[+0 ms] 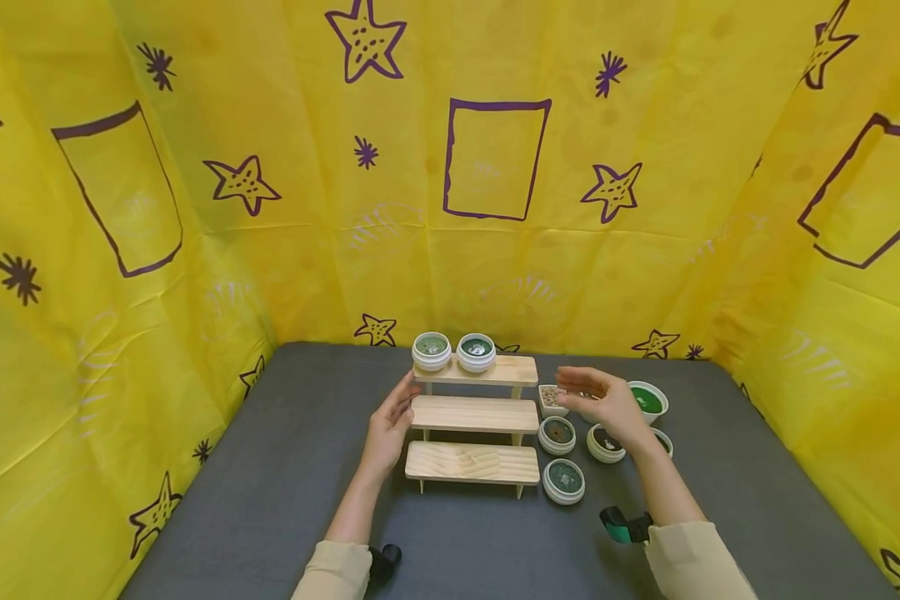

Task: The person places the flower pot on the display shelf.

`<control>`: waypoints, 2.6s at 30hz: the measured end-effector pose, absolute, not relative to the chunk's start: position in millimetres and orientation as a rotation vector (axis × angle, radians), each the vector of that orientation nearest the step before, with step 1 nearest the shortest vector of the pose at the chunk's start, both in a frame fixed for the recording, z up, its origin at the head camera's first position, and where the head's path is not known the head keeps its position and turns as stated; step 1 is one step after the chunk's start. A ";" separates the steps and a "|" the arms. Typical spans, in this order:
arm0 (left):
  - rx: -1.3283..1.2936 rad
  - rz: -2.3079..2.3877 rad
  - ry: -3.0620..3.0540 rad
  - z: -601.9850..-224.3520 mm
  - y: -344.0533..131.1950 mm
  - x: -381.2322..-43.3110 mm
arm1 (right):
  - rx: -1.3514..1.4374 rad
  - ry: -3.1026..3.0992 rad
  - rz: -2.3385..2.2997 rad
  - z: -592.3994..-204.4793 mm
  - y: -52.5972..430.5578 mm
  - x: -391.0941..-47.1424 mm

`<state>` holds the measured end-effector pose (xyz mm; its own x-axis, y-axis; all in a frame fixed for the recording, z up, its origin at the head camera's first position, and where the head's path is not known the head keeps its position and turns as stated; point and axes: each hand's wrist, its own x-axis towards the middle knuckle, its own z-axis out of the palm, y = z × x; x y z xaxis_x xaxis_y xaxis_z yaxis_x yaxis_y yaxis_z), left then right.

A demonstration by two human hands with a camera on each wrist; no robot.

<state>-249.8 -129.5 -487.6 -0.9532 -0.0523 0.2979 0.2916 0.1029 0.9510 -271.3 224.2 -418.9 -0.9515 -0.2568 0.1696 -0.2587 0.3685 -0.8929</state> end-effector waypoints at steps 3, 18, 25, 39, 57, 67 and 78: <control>-0.232 -1.937 -2.125 -486.8 -129.4 -249.5 | 0.517 -2.601 1.700 -427.5 227.8 -266.6; -0.218 -1.977 -2.129 -482.6 -128.3 -246.9 | 0.655 -2.590 1.777 -454.2 243.2 -252.6; -0.213 -1.969 -2.123 -482.1 -128.9 -246.0 | 0.826 -2.669 1.821 -467.0 254.9 -249.7; -0.214 -1.974 -2.120 -484.5 -129.4 -246.9 | 0.992 -2.805 1.943 -481.8 268.4 -250.0; -0.225 -1.971 -2.116 -484.6 -129.0 -246.5 | 1.083 -2.886 1.959 -501.4 272.1 -253.3; -0.237 -1.964 -2.118 -482.6 -128.7 -247.0 | 1.081 -2.887 1.995 -504.9 269.3 -253.0; -0.232 -1.965 -2.129 -483.9 -129.2 -248.1 | 1.066 -2.900 1.920 -506.9 266.9 -253.1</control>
<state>-248.1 -129.2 -483.9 -0.9599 -0.0424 0.2772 0.2729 0.0859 0.9582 -253.1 266.9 -506.9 -0.7182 -0.6901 -0.0889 -0.1878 0.3153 -0.9302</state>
